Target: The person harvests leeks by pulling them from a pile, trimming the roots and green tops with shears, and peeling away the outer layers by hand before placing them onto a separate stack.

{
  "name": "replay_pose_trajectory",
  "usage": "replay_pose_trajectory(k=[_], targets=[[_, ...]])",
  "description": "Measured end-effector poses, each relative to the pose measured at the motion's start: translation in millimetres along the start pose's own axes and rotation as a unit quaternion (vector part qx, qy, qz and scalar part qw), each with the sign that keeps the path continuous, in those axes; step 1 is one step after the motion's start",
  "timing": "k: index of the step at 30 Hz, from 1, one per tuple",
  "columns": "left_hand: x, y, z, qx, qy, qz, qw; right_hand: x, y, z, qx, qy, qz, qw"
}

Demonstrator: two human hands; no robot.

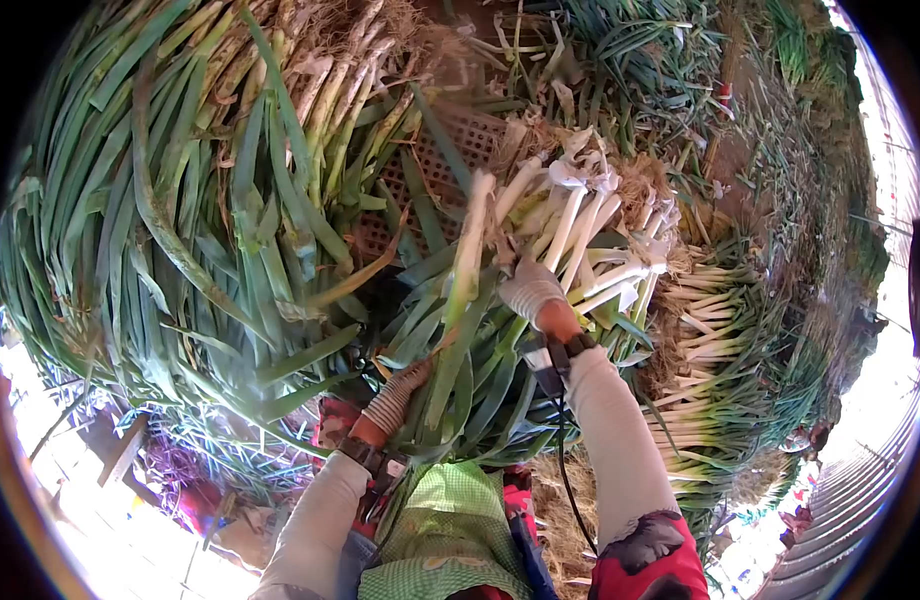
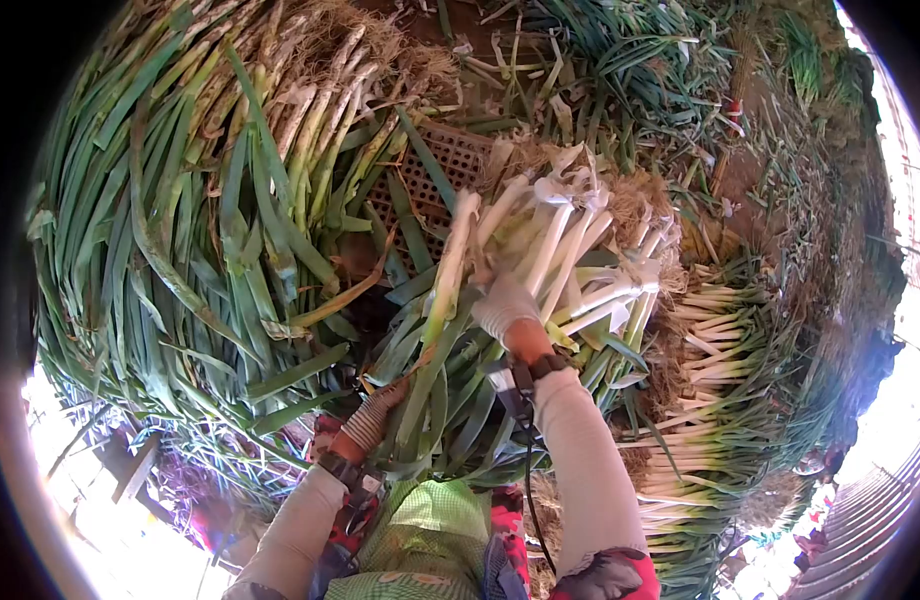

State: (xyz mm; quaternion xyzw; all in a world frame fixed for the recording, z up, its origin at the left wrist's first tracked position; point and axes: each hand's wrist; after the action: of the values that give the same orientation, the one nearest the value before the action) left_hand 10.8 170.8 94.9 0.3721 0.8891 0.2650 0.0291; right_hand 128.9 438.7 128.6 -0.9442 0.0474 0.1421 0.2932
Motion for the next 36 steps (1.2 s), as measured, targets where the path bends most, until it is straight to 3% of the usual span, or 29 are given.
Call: replay_pose_trajectory(k=[4, 7, 8, 11, 12, 13, 15, 16, 18, 21, 22, 23, 25, 26, 27, 28, 29, 31, 33, 35, 36], targets=[[0, -4, -1, -0.084, 0.088, 0.001, 0.993, 14, 18, -69, -0.063, -0.021, -0.019, 0.998], [5, 1, 10, -0.034, 0.109, 0.101, 0.988, 0, 26, -136, -0.187, 0.003, -0.111, 0.976], [13, 1, 1, -0.047, 0.103, 0.094, 0.989, 8, 31, -142, -0.175, 0.008, -0.093, 0.980], [24, 24, -10, 0.063, 0.108, 0.351, 0.928, 26, 32, -123, -0.058, 0.041, -0.080, 0.994], [14, 24, -4, 0.101, 0.184, 0.409, 0.888, 32, 26, -110, -0.021, 0.041, -0.052, 0.998], [14, 34, -13, 0.097, 0.194, 0.395, 0.893, 36, 19, -104, 0.027, 0.037, 0.004, 0.999], [17, 60, -43, 0.090, 0.210, 0.368, 0.902, 33, 5, -114, -0.008, 0.041, 0.000, 0.999], [36, 90, -74, 0.104, 0.146, 0.443, 0.878, 31, 0, -131, -0.012, 0.044, -0.016, 0.999], [6, 95, -83, 0.087, 0.187, 0.440, 0.874, 39, -19, -155, -0.017, 0.047, -0.035, 0.998], [-39, 107, -62, 0.053, 0.250, 0.487, 0.836, 98, -43, -165, 0.122, 0.088, 0.035, 0.988], [-46, 117, -52, 0.039, 0.250, 0.517, 0.818, 105, -48, -171, 0.166, 0.065, 0.031, 0.983], [-56, 126, -42, 0.026, 0.246, 0.548, 0.799, 115, -50, -176, 0.127, 0.057, -0.001, 0.990], [-67, 147, -18, 0.023, 0.207, 0.498, 0.842, 134, -43, -172, 0.032, 0.013, -0.054, 0.998], [-66, 156, -9, 0.014, 0.311, 0.486, 0.817, 177, -29, -153, 0.099, -0.055, 0.077, 0.991], [-46, 167, -15, 0.023, 0.180, 0.615, 0.768, 206, -15, -127, 0.159, -0.116, 0.210, 0.958], [-75, 152, 13, 0.027, 0.266, 0.571, 0.776, 180, -32, -129, 0.169, 0.000, 0.148, 0.974], [-47, 166, 3, 0.003, 0.130, 0.646, 0.752, 153, -52, -138, 0.180, 0.120, 0.079, 0.973], [-75, 147, 32, 0.012, 0.200, 0.669, 0.716, 145, -22, -133, 0.057, 0.068, 0.122, 0.989], [-47, 150, 35, -0.035, 0.080, 0.752, 0.654, 69, -14, -164, -0.112, -0.072, 0.008, 0.991], [-28, 130, 29, -0.004, 0.176, 0.730, 0.660, 33, -11, -166, -0.088, -0.038, 0.009, 0.995], [-20, 119, 22, 0.007, 0.222, 0.716, 0.662, 6, -26, -170, 0.001, -0.048, 0.136, 0.989]])
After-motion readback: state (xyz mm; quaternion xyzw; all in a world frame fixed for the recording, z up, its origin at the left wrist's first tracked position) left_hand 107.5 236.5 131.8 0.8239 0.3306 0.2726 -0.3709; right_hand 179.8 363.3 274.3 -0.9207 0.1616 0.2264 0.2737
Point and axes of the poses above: each hand's wrist, its own z-axis towards the middle knuckle, its own y-axis out of the palm, x = y × z, and after that the axes turned 5 degrees about z, right-handed
